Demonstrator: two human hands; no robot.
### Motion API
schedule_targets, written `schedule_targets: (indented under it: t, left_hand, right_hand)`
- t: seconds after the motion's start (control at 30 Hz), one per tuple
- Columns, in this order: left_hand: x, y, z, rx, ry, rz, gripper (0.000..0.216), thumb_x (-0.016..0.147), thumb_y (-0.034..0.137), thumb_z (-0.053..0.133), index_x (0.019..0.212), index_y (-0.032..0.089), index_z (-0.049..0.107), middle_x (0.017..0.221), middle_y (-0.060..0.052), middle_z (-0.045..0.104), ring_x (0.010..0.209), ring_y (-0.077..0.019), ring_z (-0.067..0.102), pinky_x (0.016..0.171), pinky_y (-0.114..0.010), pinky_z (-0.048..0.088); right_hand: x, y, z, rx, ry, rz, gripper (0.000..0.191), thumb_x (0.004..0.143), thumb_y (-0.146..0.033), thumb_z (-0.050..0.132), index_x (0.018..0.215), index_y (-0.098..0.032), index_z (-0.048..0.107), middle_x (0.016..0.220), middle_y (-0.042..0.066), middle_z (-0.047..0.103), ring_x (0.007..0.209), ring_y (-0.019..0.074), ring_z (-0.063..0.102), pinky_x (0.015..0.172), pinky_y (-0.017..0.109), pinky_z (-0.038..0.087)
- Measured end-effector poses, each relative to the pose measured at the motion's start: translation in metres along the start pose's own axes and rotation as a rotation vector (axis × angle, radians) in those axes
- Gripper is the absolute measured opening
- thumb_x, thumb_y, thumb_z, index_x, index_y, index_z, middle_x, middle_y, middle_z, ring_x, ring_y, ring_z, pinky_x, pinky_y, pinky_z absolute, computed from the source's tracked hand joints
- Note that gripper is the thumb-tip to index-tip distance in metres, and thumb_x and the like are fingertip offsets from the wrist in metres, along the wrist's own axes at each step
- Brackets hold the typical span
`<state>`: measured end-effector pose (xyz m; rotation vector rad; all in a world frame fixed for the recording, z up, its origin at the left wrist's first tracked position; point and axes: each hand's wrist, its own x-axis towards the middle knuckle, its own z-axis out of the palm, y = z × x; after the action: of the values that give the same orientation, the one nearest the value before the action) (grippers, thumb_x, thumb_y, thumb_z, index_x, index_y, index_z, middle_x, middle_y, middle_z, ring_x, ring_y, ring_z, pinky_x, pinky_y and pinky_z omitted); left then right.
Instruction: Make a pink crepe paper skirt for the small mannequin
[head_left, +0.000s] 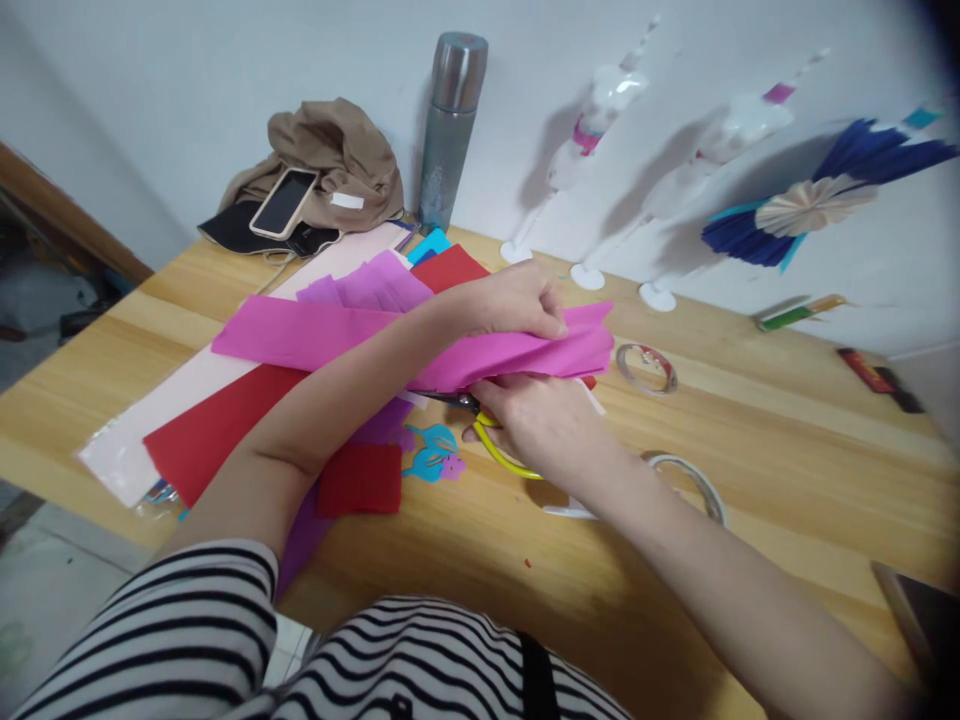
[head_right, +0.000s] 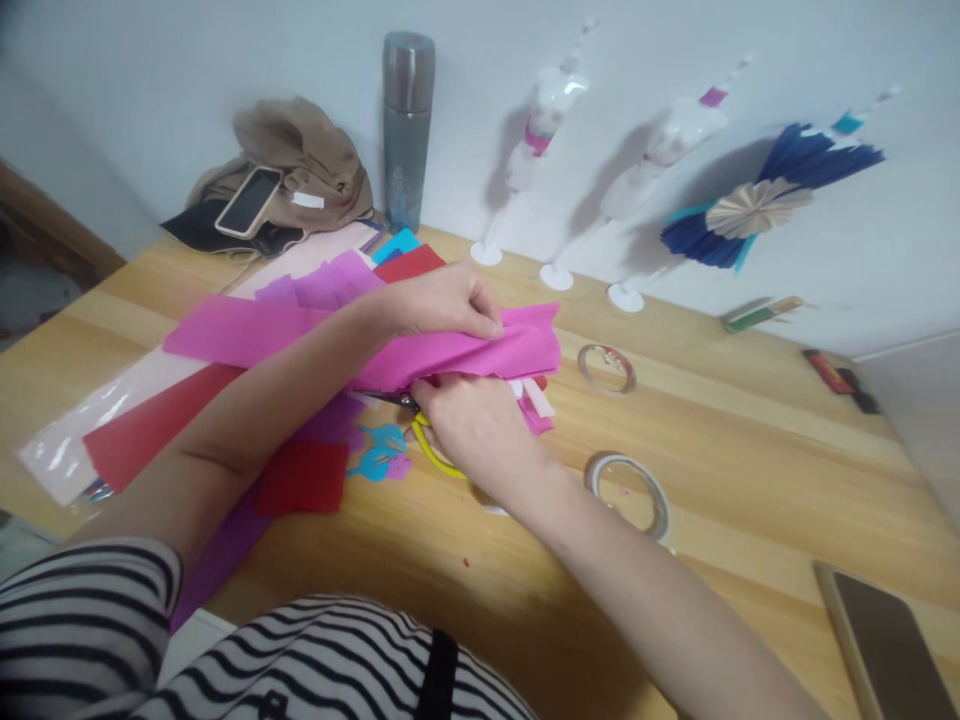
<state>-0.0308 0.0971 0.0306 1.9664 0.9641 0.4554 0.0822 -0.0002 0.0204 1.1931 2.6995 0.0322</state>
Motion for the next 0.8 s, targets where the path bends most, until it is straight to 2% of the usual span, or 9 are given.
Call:
schedule_targets:
  t: [0.33, 0.4, 0.53, 0.67, 0.8]
  left_hand:
    - [0.0, 0.0, -0.005, -0.085, 0.048, -0.03, 0.014, 0.078, 0.008, 0.063, 0.065, 0.01, 0.068, 0.056, 0.005, 0.053, 0.063, -0.0066, 0.049, 0.062, -0.022, 0.034]
    - [0.001, 0.0, -0.006, -0.117, 0.044, -0.033, 0.011, 0.079, 0.009, 0.064, 0.069, 0.009, 0.069, 0.058, 0.004, 0.056, 0.063, -0.0069, 0.05, 0.061, -0.022, 0.035]
    - [0.002, -0.001, -0.006, -0.115, 0.058, -0.06, 0.012, 0.081, 0.011, 0.063, 0.074, 0.007, 0.072, 0.058, 0.005, 0.056, 0.062, -0.0061, 0.051, 0.064, -0.021, 0.037]
    - [0.005, -0.003, -0.003, -0.131, 0.099, -0.073, 0.014, 0.079, 0.01, 0.067, 0.065, 0.01, 0.071, 0.054, 0.005, 0.053, 0.057, -0.007, 0.05, 0.06, -0.022, 0.037]
    - [0.006, -0.005, -0.002, -0.187, 0.111, -0.068, 0.02, 0.075, 0.005, 0.068, 0.057, 0.012, 0.069, 0.05, 0.003, 0.051, 0.051, -0.0079, 0.049, 0.054, -0.023, 0.036]
  right_hand:
    - [0.0, -0.001, 0.003, -0.063, 0.061, -0.01, 0.029, 0.091, -0.012, 0.044, 0.096, -0.015, 0.072, 0.083, 0.011, 0.075, 0.069, 0.0235, 0.066, 0.057, 0.033, 0.025]
    - [-0.001, -0.003, 0.0, -0.074, 0.081, 0.002, 0.028, 0.089, -0.011, 0.045, 0.094, -0.016, 0.071, 0.081, 0.01, 0.075, 0.069, 0.0233, 0.065, 0.058, 0.033, 0.025]
    - [0.001, -0.008, -0.001, -0.064, 0.083, 0.008, 0.03, 0.088, -0.009, 0.044, 0.102, -0.015, 0.07, 0.088, 0.012, 0.074, 0.075, 0.0234, 0.066, 0.06, 0.032, 0.03]
    - [0.01, -0.011, 0.006, -0.016, 0.008, 0.058, 0.029, 0.09, -0.013, 0.045, 0.104, -0.016, 0.07, 0.09, 0.014, 0.075, 0.074, 0.0234, 0.067, 0.059, 0.031, 0.033]
    - [0.013, -0.011, 0.01, 0.012, 0.006, 0.047, 0.026, 0.09, -0.013, 0.047, 0.102, -0.015, 0.07, 0.09, 0.014, 0.075, 0.076, 0.0241, 0.068, 0.06, 0.033, 0.035]
